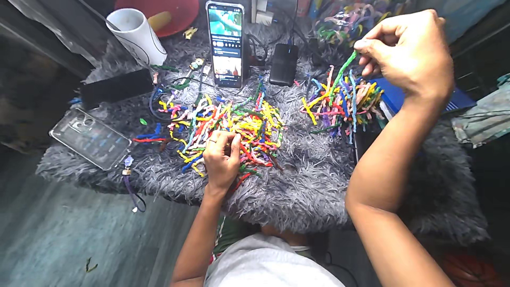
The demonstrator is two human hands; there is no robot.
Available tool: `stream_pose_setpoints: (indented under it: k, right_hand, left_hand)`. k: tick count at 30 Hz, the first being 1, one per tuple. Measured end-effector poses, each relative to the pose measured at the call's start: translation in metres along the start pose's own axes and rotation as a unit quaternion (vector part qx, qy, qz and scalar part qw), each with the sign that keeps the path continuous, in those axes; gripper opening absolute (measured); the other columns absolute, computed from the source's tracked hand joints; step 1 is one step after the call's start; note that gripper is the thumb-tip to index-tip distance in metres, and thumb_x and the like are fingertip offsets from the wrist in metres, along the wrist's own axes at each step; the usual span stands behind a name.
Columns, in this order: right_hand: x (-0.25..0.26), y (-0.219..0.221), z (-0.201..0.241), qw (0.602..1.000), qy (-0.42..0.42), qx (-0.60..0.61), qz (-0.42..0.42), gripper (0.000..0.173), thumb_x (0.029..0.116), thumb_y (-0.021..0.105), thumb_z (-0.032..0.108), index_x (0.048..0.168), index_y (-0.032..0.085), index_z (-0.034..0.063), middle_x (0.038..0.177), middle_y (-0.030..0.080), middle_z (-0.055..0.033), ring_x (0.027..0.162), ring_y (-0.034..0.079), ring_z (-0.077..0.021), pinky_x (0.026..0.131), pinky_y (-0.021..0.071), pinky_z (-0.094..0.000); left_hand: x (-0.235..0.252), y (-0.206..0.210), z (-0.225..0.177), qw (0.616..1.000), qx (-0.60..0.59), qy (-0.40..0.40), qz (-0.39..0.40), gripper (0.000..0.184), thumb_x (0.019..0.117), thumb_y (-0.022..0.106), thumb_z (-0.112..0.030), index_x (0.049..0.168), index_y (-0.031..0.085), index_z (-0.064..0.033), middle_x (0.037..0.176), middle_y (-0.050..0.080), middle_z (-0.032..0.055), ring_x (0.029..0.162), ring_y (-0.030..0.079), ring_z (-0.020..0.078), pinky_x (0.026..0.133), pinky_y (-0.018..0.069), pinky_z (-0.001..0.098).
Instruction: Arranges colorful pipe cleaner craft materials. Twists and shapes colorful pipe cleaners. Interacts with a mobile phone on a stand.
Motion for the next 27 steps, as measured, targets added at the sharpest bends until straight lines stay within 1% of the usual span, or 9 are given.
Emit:
stream_pose_setpoints:
  k: [7,10,13,16,20,22,24,26,27]
  right_hand:
    - [0.000,-0.001,-0.002,1.000,-0.001,-0.005,-0.003,0.022,0.1031,0.062,0.023,0.106,0.069,0.0029,0.081,0.065,0.0026,0.060,0.058,0.0037,0.061,0.0527,-0.0166]
    - [0.000,-0.002,-0.006,1.000,0.011,-0.014,-0.006,0.023,0.1028,0.062,0.023,0.107,0.068,0.0012,0.082,0.065,-0.0002,0.060,0.058,0.0019,0.062,0.0533,-0.0186]
    - [0.001,-0.004,-0.013,0.999,0.037,-0.030,-0.013,0.024,0.1031,0.063,0.023,0.109,0.068,0.0003,0.083,0.065,-0.0018,0.060,0.058,0.0013,0.062,0.0533,-0.0189]
    - [0.002,-0.006,-0.019,0.998,0.052,-0.028,-0.019,0.025,0.1036,0.062,0.024,0.109,0.067,-0.0002,0.082,0.064,-0.0014,0.060,0.058,0.0017,0.063,0.0530,-0.0185]
    - [0.003,-0.002,-0.024,0.998,0.060,-0.031,-0.006,0.026,0.1038,0.062,0.025,0.108,0.067,-0.0003,0.081,0.063,-0.0018,0.059,0.058,0.0005,0.062,0.0536,-0.0201]
    - [0.004,0.003,-0.028,0.996,0.077,-0.048,0.022,0.026,0.1043,0.061,0.024,0.108,0.067,-0.0011,0.082,0.064,-0.0049,0.061,0.059,-0.0036,0.064,0.0543,-0.0248]
    - [0.004,0.009,-0.035,0.989,0.107,-0.081,0.056,0.026,0.1053,0.059,0.022,0.111,0.067,-0.0022,0.089,0.066,-0.0108,0.067,0.061,-0.0104,0.070,0.0552,-0.0326]
    - [0.007,0.012,-0.042,0.981,0.138,-0.122,0.064,0.030,0.1057,0.059,0.023,0.117,0.067,-0.0028,0.099,0.068,-0.0195,0.078,0.065,-0.0234,0.079,0.0539,-0.0453]
    - [0.010,0.012,-0.046,0.979,0.144,-0.137,0.051,0.033,0.1053,0.060,0.025,0.119,0.067,-0.0042,0.106,0.068,-0.0255,0.088,0.066,-0.0338,0.085,0.0518,-0.0548]
  left_hand:
    - [-0.001,0.001,0.002,1.000,-0.003,-0.006,0.006,0.023,0.1027,0.060,-0.019,0.098,0.072,-0.0007,0.098,0.067,0.0103,0.081,0.062,0.0114,0.075,0.0516,0.0242]
    - [-0.001,0.001,0.002,1.000,0.001,-0.005,0.006,0.022,0.1022,0.059,-0.017,0.098,0.073,0.0000,0.099,0.068,0.0120,0.082,0.064,0.0131,0.076,0.0528,0.0262]
    - [-0.002,0.001,0.003,1.000,0.003,-0.010,0.006,0.022,0.1023,0.060,-0.018,0.098,0.073,-0.0003,0.100,0.068,0.0115,0.082,0.064,0.0121,0.075,0.0529,0.0254]
    - [-0.001,0.000,0.002,1.000,-0.006,-0.009,0.004,0.022,0.1023,0.060,-0.018,0.098,0.072,0.0003,0.099,0.067,0.0111,0.080,0.063,0.0106,0.074,0.0524,0.0233]
    - [-0.001,0.000,0.002,1.000,-0.007,-0.005,0.002,0.022,0.1022,0.060,-0.018,0.098,0.073,0.0001,0.099,0.068,0.0108,0.083,0.063,0.0100,0.075,0.0518,0.0225]
    - [-0.001,0.000,0.001,1.000,-0.009,-0.004,0.002,0.022,0.1021,0.060,-0.017,0.098,0.072,0.0002,0.100,0.067,0.0112,0.084,0.063,0.0109,0.076,0.0516,0.0233]
    - [-0.001,-0.001,0.001,1.000,-0.008,-0.003,0.001,0.021,0.1022,0.060,-0.017,0.097,0.072,-0.0001,0.099,0.067,0.0109,0.083,0.063,0.0108,0.076,0.0515,0.0230]
    - [-0.001,-0.002,0.000,1.000,-0.006,-0.002,-0.004,0.021,0.1019,0.061,-0.016,0.097,0.072,-0.0003,0.099,0.067,0.0106,0.083,0.063,0.0103,0.076,0.0514,0.0222]
    - [-0.001,-0.003,0.000,1.000,-0.006,-0.002,-0.005,0.020,0.1017,0.061,-0.016,0.097,0.072,-0.0002,0.099,0.067,0.0108,0.084,0.063,0.0109,0.077,0.0515,0.0230]
Point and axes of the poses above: each hand's wrist, its own x-axis towards the middle knuckle, its own y-axis out of the palm, z = x × y, the point moved 9 cm from there along x, towards the middle knuckle
